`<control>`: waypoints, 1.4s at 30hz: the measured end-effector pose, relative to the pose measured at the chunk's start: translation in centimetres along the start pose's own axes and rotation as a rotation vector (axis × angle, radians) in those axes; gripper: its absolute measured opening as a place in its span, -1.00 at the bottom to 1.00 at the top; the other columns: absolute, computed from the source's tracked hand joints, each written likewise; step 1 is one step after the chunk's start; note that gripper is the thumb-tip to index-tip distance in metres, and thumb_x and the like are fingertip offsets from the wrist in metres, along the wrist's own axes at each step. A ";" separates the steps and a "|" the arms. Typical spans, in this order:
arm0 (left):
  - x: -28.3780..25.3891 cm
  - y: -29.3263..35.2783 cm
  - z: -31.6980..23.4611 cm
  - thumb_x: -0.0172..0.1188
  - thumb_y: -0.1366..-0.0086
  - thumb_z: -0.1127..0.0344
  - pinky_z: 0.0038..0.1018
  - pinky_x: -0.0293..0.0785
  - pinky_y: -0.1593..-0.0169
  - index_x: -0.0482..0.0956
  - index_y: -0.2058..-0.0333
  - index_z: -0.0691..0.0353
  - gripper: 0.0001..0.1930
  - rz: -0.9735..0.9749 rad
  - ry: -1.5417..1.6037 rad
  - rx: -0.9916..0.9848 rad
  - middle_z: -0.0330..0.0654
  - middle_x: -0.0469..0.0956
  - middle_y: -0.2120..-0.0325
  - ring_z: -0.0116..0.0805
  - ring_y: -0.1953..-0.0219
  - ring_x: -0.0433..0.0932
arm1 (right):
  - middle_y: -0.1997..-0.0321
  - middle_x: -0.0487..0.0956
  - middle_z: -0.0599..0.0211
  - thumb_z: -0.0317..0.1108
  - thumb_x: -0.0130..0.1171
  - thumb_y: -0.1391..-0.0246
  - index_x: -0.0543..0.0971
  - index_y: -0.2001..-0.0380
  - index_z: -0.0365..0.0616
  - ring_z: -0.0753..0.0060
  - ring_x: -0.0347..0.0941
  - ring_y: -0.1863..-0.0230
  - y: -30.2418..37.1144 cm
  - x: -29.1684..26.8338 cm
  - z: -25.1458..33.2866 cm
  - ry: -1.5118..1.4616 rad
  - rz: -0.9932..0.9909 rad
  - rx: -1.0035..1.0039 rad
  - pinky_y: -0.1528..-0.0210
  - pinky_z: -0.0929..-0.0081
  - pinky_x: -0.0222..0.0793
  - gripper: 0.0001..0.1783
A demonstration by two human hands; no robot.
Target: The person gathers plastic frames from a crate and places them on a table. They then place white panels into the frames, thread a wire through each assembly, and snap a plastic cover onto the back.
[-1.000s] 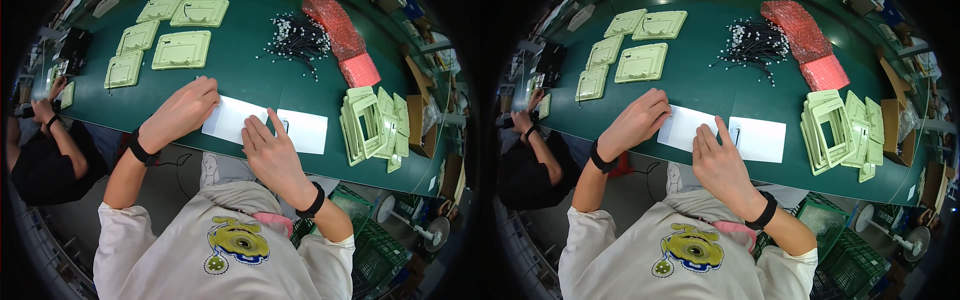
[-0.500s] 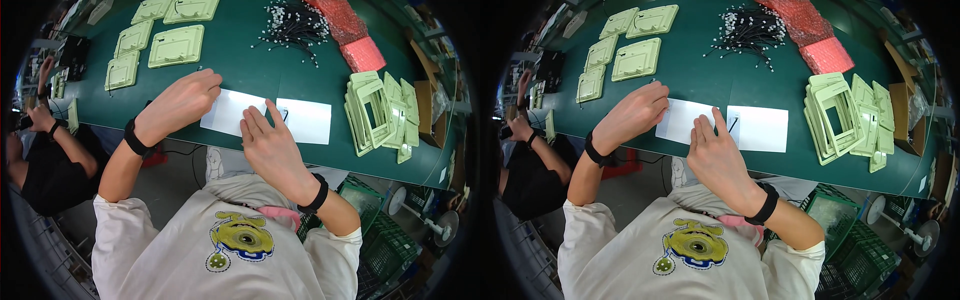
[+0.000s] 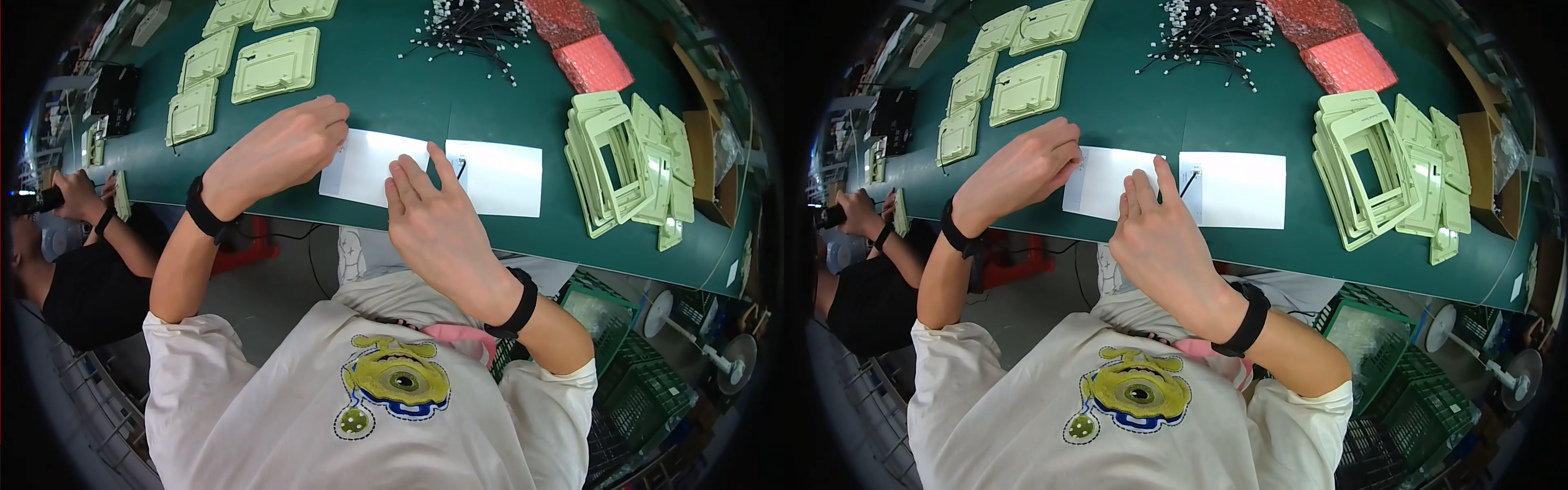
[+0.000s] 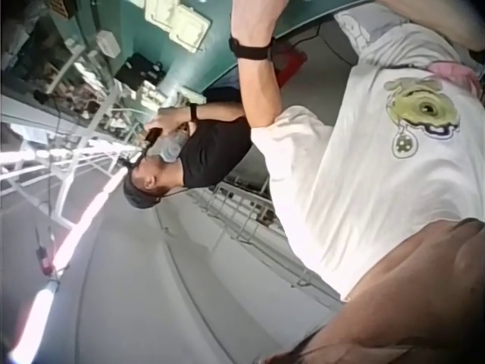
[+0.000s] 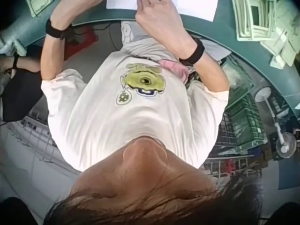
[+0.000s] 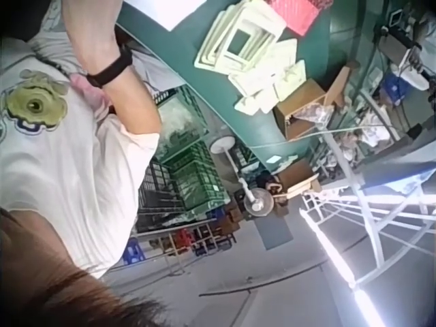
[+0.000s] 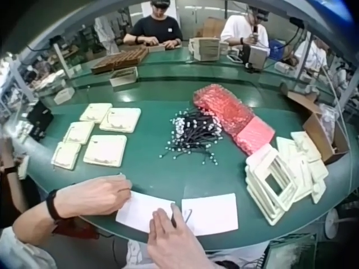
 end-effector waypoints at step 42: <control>-1.1 0.2 0.4 0.29 -0.25 0.58 -0.27 0.60 0.12 0.61 0.27 0.41 -0.91 0.037 0.150 -0.178 -0.02 0.60 0.29 -0.09 0.22 0.63 | -0.03 0.76 -0.16 -0.37 0.32 0.10 0.85 0.23 -0.32 -0.10 0.55 -0.26 0.2 0.5 0.0 -0.050 -0.075 0.013 -0.57 -0.32 0.10 -0.64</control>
Point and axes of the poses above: each hand's wrist, its own y-axis away from the middle knuckle, its own x-axis out of the palm, z = x × y, the point moved 5 cm from there along -y, towards the middle knuckle
